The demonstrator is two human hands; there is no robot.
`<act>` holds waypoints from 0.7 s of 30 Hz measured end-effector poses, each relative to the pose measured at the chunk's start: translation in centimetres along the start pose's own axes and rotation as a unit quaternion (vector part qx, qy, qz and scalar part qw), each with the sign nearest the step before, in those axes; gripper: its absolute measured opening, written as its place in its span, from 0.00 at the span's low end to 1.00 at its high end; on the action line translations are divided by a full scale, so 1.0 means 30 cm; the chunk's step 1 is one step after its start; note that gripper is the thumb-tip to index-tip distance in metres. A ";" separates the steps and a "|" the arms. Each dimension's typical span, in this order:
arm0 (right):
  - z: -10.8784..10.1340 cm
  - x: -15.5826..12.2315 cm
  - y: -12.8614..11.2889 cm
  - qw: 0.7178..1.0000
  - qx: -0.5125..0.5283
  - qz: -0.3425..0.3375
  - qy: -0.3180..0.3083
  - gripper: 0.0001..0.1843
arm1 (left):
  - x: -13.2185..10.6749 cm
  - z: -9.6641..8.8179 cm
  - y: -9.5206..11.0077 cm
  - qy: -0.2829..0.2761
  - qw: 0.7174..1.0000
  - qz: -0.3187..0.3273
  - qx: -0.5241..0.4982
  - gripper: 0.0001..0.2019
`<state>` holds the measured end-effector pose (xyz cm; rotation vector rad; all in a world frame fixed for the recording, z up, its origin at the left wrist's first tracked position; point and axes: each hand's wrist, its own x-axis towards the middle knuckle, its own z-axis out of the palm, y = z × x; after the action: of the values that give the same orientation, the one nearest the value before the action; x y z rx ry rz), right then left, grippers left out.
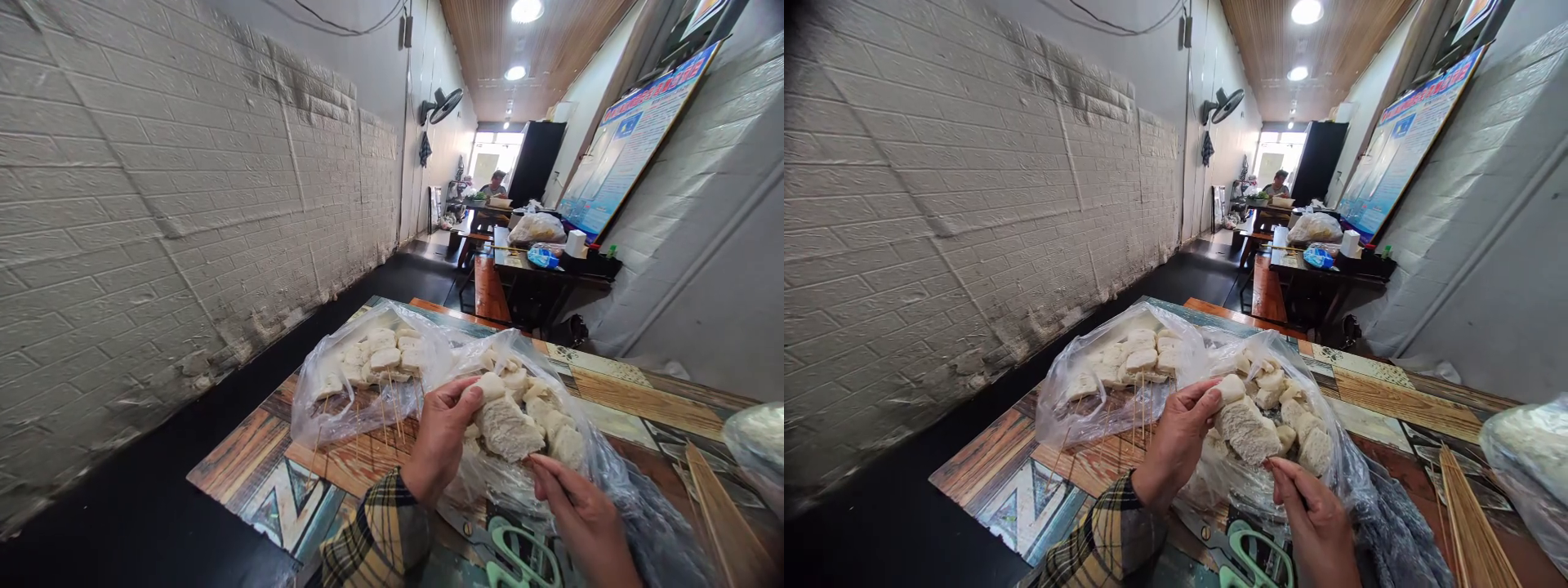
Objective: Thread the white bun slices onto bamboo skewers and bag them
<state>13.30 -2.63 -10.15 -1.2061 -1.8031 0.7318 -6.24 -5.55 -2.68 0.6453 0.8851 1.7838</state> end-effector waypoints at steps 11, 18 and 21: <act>-0.002 -0.012 0.010 0.999 0.009 -0.010 -0.041 0.19 | -0.003 -0.003 -0.007 -0.002 0.999 0.015 0.034 0.17; 0.017 -0.011 -0.001 0.997 0.037 0.025 -0.058 0.21 | 0.002 -0.007 -0.018 0.004 1.000 0.008 0.011 0.23; 0.029 -0.013 -0.015 0.991 0.083 0.080 -0.064 0.24 | 0.007 -0.011 -0.020 0.015 0.999 -0.017 -0.034 0.32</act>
<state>12.40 -3.17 -10.33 -1.2249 -1.7235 1.0520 -6.25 -5.32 -3.35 0.5593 0.8464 1.7898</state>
